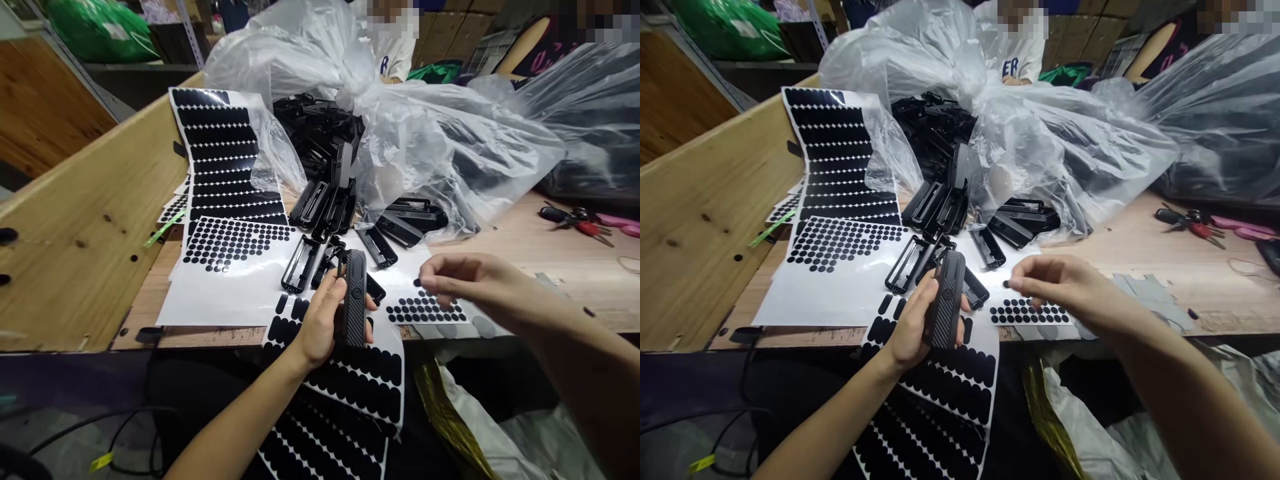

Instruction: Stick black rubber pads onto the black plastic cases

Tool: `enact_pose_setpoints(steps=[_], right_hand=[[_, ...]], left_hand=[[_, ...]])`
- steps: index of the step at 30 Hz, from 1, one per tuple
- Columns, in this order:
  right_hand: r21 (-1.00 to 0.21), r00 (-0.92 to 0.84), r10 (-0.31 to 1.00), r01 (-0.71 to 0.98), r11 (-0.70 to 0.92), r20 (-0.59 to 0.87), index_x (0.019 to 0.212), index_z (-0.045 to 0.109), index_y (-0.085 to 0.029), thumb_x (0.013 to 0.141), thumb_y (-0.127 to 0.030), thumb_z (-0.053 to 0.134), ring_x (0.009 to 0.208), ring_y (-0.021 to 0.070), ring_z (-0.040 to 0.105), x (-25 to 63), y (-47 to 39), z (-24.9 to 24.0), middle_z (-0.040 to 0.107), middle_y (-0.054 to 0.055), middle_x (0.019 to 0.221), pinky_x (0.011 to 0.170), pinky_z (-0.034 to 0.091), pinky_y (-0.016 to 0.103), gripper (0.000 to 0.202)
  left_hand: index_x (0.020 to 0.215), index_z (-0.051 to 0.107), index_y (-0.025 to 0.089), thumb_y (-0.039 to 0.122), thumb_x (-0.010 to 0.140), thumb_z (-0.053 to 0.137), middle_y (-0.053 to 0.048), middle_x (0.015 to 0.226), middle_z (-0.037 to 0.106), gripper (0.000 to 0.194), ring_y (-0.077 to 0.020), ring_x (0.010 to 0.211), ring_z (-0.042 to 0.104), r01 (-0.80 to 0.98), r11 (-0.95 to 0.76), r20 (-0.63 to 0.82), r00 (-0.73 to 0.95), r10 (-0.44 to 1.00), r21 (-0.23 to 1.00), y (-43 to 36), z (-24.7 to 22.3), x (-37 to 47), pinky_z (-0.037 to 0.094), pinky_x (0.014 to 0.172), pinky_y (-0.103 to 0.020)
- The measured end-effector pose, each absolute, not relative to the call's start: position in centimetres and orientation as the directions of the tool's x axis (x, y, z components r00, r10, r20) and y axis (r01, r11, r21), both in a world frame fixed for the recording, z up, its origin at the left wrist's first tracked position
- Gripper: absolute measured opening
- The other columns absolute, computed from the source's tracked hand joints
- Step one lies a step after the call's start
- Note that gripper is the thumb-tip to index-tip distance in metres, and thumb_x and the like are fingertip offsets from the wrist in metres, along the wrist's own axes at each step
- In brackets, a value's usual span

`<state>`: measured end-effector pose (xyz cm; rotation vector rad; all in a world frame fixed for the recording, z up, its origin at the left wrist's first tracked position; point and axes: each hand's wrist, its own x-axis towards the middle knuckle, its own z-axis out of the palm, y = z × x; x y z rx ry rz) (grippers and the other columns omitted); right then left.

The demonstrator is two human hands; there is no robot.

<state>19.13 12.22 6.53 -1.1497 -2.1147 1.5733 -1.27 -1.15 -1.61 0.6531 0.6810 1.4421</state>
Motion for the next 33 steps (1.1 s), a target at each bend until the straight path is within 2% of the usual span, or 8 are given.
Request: enact_pose_setpoints(steps=[3,5,8,12,18,24,33], right_hand=[[-0.941,-0.701,0.636,0.310,-0.137,-0.324,0.082,0.075,-0.019,0.078,-0.052,0.083,0.071,0.0156,0.060,15.9,9.2,6.1,0.068,0.005,0.080,0.060,0.050,0.026,0.034],[-0.941,-0.702,0.629,0.285,-0.181,-0.333,0.081,0.075,-0.019,0.076,-0.052,0.085,0.077,0.0167,0.062,14.3,8.3,5.7,0.068,0.005,0.082,0.063,0.052,0.025,0.034],[-0.941,-0.692,0.639,0.276,-0.195,-0.335,0.080,0.075,-0.020,0.074,-0.050,0.087,0.074,0.0148,0.059,13.3,8.1,5.3,0.066,0.003,0.079,0.062,0.051,0.023,0.033],[-0.945,-0.680,0.661,0.287,-0.157,-0.317,0.078,0.075,-0.019,0.071,-0.053,0.088,0.066,0.0137,0.057,13.1,8.2,5.3,0.066,0.002,0.075,0.062,0.051,0.026,0.038],[-0.950,-0.693,0.668,0.304,-0.070,-0.271,0.081,0.076,-0.019,0.075,-0.053,0.086,0.071,0.0156,0.061,13.2,8.0,5.3,0.069,0.002,0.076,0.069,0.051,0.027,0.036],[-0.920,-0.676,0.710,0.377,0.105,-0.196,0.080,0.075,-0.019,0.077,-0.059,0.082,0.073,0.0193,0.064,13.1,7.8,6.0,0.072,0.005,0.077,0.068,0.051,0.029,0.041],[-0.873,-0.673,0.733,0.412,0.261,-0.098,0.080,0.074,-0.021,0.080,-0.063,0.078,0.070,0.0208,0.067,13.1,7.2,6.1,0.073,0.005,0.077,0.065,0.052,0.031,0.041]], left_hand=[[0.128,0.045,0.021,0.053,0.102,0.048,-0.002,0.086,0.070,0.041,-0.0149,0.050,0.066,-0.645,0.039,-0.064,-0.015,0.998,0.763,-1.2,-1.6,-1.2,0.052,0.046,-0.024],[0.133,0.045,0.023,0.056,0.100,0.052,0.000,0.079,0.068,0.048,-0.0152,0.048,0.064,-0.630,0.055,-0.090,-0.023,0.996,0.775,-1.3,-1.6,-1.2,0.049,0.044,-0.023],[0.141,0.044,0.025,0.058,0.099,0.052,0.001,0.071,0.067,0.054,-0.0166,0.049,0.064,-0.611,0.063,-0.091,-0.016,0.996,0.789,-1.4,-1.7,-1.2,0.049,0.044,-0.024],[0.149,0.041,0.027,0.059,0.098,0.053,0.001,0.068,0.068,0.062,-0.0175,0.049,0.064,-0.607,0.074,-0.102,-0.012,0.995,0.792,-1.4,-1.8,-1.2,0.047,0.045,-0.024],[0.151,0.041,0.030,0.060,0.095,0.058,-0.002,0.085,0.074,0.066,-0.0199,0.057,0.070,-0.627,0.071,-0.121,-0.038,0.992,0.776,-1.4,-1.7,-1.1,0.046,0.044,-0.024],[0.148,0.043,0.027,0.058,0.097,0.055,0.000,0.073,0.070,0.061,-0.0152,0.045,0.061,-0.612,0.076,-0.111,-0.020,0.994,0.787,-1.4,-1.6,-1.2,0.045,0.042,-0.023],[0.147,0.045,0.025,0.059,0.097,0.055,0.003,0.061,0.064,0.060,-0.0164,0.045,0.061,-0.594,0.071,-0.106,-0.024,0.994,0.802,-1.6,-1.7,-1.3,0.045,0.043,-0.023]])
